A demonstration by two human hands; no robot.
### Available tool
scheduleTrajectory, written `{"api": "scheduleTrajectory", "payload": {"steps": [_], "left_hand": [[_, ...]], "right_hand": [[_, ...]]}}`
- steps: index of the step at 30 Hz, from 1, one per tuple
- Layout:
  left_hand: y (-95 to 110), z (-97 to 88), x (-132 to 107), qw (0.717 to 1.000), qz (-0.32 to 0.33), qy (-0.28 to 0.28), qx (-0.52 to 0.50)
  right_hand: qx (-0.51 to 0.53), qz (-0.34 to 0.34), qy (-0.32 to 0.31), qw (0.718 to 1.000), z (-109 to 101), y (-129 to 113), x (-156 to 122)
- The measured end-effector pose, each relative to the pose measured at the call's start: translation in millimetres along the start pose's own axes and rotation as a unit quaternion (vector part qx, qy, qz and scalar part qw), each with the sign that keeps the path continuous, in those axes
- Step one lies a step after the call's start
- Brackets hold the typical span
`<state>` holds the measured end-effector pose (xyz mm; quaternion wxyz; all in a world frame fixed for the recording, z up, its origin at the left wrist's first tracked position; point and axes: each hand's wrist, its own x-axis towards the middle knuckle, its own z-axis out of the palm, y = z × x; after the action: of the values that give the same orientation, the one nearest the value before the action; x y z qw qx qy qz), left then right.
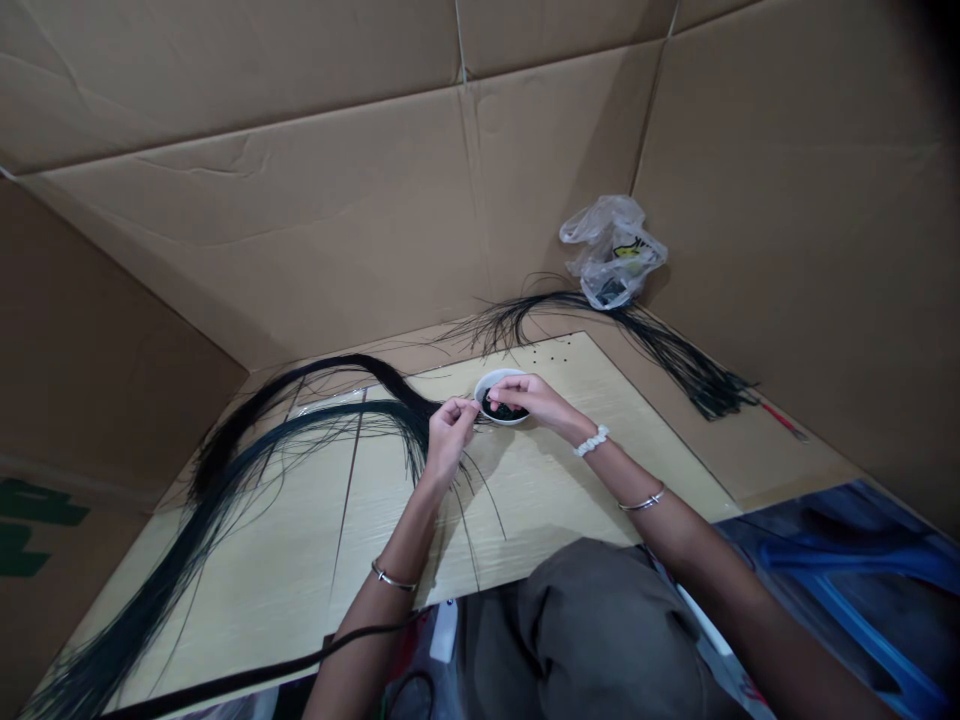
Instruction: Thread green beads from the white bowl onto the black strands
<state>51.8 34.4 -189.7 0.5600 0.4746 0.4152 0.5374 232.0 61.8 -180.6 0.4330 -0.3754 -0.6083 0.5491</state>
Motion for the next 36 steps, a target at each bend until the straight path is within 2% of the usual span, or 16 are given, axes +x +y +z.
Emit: {"api": "scheduleTrajectory", "payload": {"steps": [10, 16, 22, 30, 36], "left_hand": [[-4.3, -1.8, 0.7, 0.998, 0.028, 0.022, 0.053], [-8.4, -2.3, 0.4, 0.995, 0.05, 0.013, 0.09], [-5.8, -1.7, -0.7, 0.994, 0.054, 0.016, 0.099], [-9.6, -4.2, 1.8, 0.99, 0.069, 0.022, 0.12], [-10.9, -4.6, 3.5, 0.999, 0.023, -0.008, 0.049]], "right_hand": [[0.015, 0.01, -0.004, 1.0, 1.2, 0.8, -1.1], [0.028, -0.003, -0.019, 0.999, 7.2, 0.6, -1.1], [-0.01, -0.006, 0.009, 1.0, 6.1, -0.8, -1.7], [-0.015, -0.032, -0.011, 0.999, 8.0, 0.6, -2.9], [-0.029, -0.023, 0.017, 0.999, 7.1, -4.9, -4.2]]}}
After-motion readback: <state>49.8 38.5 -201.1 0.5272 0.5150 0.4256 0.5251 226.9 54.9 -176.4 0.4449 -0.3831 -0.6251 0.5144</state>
